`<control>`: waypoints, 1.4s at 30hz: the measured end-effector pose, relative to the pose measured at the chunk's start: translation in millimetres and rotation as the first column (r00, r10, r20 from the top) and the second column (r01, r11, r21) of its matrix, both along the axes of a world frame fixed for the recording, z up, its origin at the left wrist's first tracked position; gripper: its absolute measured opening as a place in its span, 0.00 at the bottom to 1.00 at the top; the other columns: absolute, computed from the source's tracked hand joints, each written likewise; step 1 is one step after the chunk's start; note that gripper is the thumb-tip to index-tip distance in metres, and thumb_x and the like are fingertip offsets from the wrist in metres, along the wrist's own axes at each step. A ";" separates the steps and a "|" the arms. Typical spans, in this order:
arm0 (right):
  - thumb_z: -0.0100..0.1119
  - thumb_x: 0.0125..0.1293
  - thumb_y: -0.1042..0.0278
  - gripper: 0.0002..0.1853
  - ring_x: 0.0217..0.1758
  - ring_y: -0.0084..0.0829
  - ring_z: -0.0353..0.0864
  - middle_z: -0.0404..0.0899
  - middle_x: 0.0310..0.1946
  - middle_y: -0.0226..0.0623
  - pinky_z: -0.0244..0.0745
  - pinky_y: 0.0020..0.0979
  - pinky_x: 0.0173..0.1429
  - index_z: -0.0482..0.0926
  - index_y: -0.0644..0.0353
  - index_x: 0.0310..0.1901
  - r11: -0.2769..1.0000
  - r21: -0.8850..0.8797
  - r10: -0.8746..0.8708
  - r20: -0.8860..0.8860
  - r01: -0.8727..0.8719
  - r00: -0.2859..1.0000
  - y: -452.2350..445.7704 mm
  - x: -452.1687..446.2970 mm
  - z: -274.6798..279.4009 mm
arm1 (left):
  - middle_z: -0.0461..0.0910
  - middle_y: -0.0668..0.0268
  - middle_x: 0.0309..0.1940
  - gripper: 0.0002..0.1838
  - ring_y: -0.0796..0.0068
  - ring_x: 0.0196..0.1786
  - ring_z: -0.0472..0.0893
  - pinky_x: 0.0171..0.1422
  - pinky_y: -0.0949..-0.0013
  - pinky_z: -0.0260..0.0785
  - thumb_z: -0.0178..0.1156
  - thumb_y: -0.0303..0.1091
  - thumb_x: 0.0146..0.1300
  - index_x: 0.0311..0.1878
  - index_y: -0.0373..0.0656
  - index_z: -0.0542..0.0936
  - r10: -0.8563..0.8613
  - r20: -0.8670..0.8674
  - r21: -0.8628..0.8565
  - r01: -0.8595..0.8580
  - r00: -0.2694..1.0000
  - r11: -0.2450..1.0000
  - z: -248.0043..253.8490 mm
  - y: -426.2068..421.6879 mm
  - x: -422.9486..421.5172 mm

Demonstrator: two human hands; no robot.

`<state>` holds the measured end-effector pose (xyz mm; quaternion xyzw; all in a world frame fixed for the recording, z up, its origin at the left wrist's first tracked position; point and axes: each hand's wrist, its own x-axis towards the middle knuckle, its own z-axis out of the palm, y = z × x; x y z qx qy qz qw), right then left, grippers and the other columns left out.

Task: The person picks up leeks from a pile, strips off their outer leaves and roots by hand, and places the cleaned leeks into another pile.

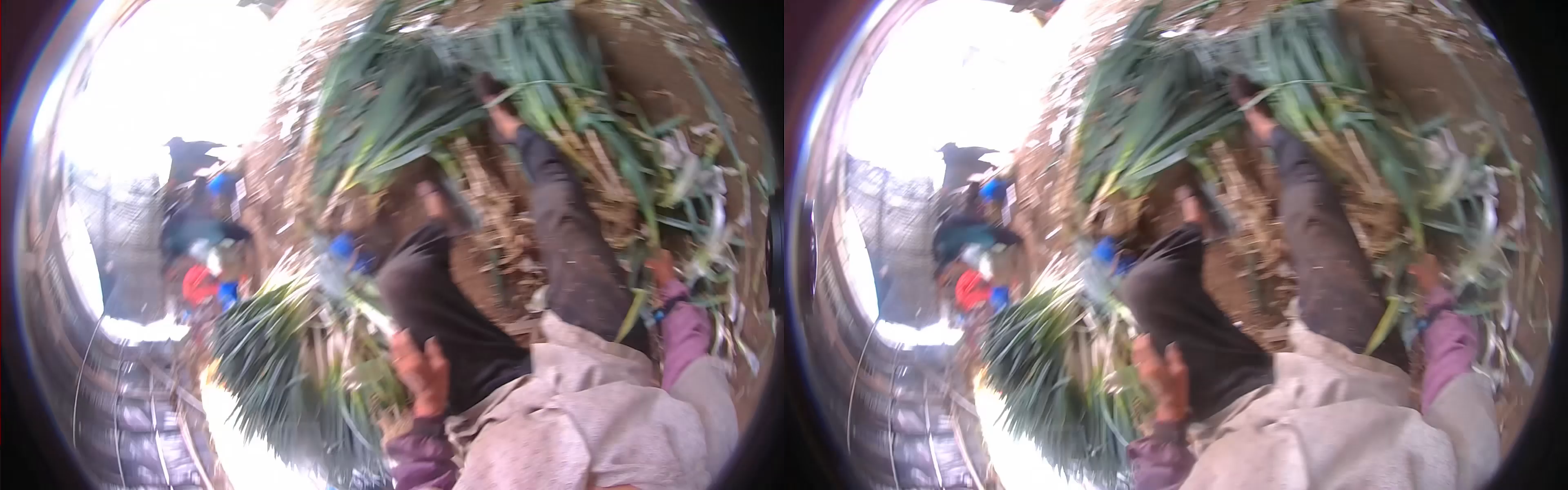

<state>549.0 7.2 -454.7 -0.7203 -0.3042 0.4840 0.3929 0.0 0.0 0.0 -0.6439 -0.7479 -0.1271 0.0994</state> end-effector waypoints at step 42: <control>0.63 0.61 0.69 0.14 0.46 0.39 0.80 0.80 0.44 0.43 0.72 0.36 0.51 0.78 0.61 0.49 0.720 0.681 -0.559 0.686 -0.138 0.466 -13.0 -8.8 555.9 | 0.76 0.51 0.55 0.15 0.48 0.58 0.74 0.66 0.45 0.60 0.58 0.37 0.61 0.48 0.40 0.80 -0.363 -0.277 0.370 0.447 0.890 0.814 47.6 -31.3 59.7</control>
